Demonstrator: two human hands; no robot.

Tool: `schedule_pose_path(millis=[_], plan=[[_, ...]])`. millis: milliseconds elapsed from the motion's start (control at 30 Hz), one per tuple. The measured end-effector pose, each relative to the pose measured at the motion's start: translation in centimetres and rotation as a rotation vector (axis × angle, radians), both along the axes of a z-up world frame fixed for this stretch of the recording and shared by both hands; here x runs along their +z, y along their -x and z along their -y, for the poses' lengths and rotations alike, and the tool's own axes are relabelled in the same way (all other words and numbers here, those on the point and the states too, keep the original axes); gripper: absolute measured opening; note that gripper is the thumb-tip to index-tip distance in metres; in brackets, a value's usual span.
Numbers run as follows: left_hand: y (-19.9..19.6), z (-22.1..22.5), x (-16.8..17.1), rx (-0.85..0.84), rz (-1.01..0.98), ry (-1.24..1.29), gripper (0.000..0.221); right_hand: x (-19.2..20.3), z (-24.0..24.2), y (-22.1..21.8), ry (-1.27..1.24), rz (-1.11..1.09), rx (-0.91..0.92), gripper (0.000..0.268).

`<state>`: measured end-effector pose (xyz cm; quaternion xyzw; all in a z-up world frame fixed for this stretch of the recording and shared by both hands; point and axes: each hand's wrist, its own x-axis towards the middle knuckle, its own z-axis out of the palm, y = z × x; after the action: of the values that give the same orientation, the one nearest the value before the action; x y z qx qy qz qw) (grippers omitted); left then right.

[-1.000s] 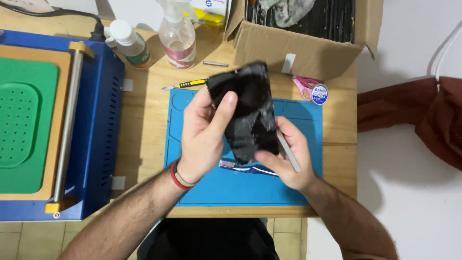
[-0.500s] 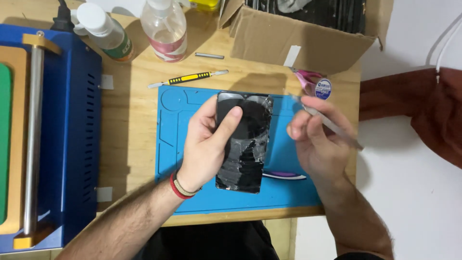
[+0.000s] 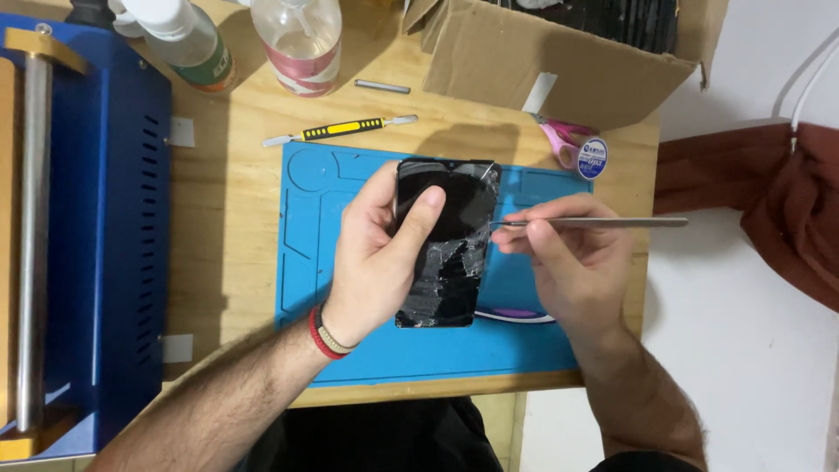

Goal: Repairing a mobile phone by cleaning the frame and prying off the broken screen using specialized tools

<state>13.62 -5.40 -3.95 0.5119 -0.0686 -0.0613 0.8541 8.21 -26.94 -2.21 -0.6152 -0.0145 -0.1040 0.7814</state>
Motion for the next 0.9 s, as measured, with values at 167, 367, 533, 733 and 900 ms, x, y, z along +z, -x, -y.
schedule_pose_path(millis=[167,367,533,733,900], plan=[[-0.1,0.2,-0.1,0.013,0.013,-0.016,0.020,0.9,-1.3,-0.2,0.112,0.018,-0.094,0.013],[0.0,0.1,-0.4,0.015,-0.006,-0.010,0.020,0.7,-0.8,-0.2,0.079,0.011,-0.043,0.010],[0.0,-0.1,-0.3,0.023,-0.003,-0.029,0.022,0.3,-0.6,-0.2,0.078,-0.006,-0.026,0.010],[-0.3,-0.2,0.4,0.042,0.005,-0.045,0.023,-0.2,-0.4,-0.3,0.047,-0.039,0.001,0.010],[-0.4,-0.5,1.0,0.051,0.013,-0.077,0.024,-1.2,0.2,-0.4,-0.007,-0.065,0.052,0.010]])
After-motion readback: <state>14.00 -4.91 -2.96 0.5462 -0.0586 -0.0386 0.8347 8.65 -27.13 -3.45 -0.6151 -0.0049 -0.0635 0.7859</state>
